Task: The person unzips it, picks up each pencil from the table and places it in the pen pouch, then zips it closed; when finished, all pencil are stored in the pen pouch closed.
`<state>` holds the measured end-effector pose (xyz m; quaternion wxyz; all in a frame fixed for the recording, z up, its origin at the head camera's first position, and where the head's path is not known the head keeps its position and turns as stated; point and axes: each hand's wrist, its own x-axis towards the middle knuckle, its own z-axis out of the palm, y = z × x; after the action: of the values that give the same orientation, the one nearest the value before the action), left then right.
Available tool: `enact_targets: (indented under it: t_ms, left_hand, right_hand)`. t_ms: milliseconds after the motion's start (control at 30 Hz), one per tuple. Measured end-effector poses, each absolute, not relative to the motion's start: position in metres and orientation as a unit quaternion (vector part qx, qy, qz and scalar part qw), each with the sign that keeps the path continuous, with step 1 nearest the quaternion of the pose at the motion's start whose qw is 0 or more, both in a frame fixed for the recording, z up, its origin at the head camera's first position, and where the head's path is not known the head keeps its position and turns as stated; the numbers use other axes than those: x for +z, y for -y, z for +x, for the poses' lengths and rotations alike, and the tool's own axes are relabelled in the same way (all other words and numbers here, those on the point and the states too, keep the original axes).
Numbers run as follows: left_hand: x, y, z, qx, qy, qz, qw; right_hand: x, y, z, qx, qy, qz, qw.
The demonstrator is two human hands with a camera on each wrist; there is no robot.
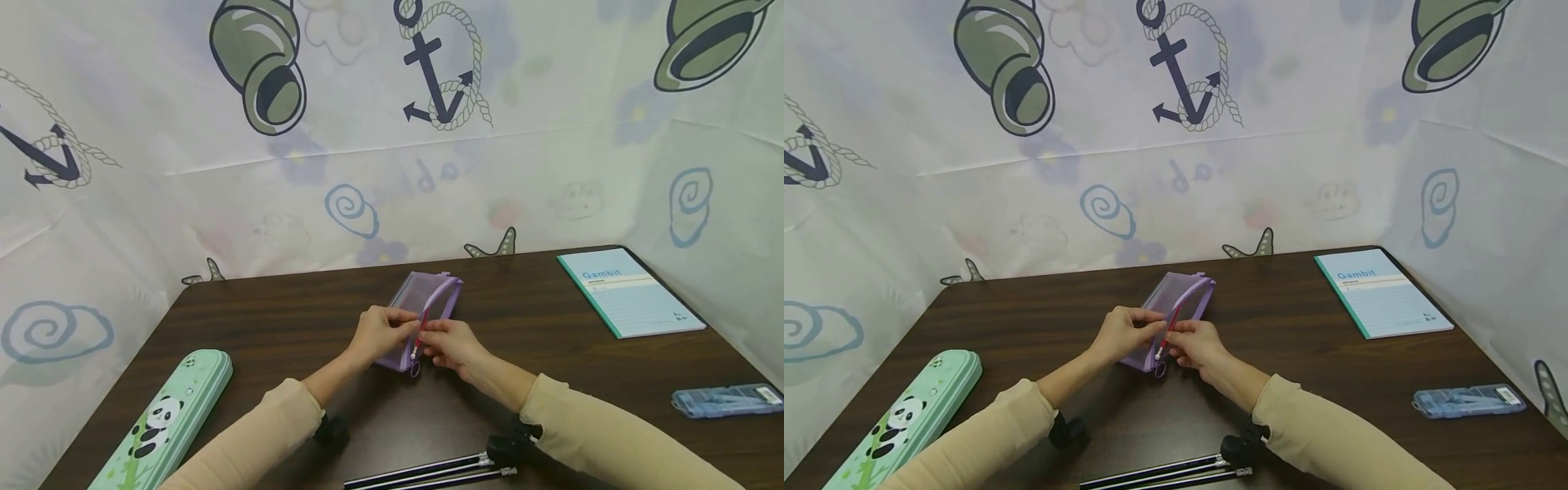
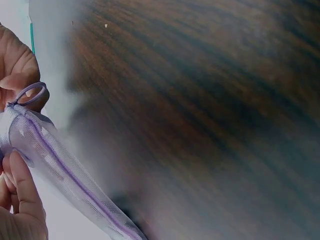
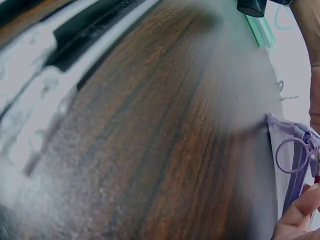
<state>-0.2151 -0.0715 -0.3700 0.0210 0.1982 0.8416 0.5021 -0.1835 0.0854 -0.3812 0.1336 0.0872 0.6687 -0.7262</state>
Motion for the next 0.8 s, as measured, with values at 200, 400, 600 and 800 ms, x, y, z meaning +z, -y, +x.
enact_targets:
  t_ms: [200, 400, 600, 800]
  left_hand:
    - [-0.368, 0.07, -0.218, 0.508, -0.84, 0.191, 0.026]
    - [-0.369, 0.068, -0.221, 0.521, -0.833, 0.184, 0.034]
    - [-0.369, 0.065, -0.221, 0.529, -0.826, 0.189, 0.039]
    - [-0.368, 0.064, -0.224, 0.529, -0.829, 0.18, 0.035]
  right_hand:
    - [-0.384, -0.083, -0.188, -0.727, -0.668, 0.089, 0.132]
    - [-0.386, -0.082, -0.191, -0.681, -0.718, 0.082, 0.12]
    - [-0.386, -0.082, -0.197, -0.635, -0.764, 0.045, 0.106]
    - [-0.379, -0.093, -0.197, -0.671, -0.731, 0.03, 0.12]
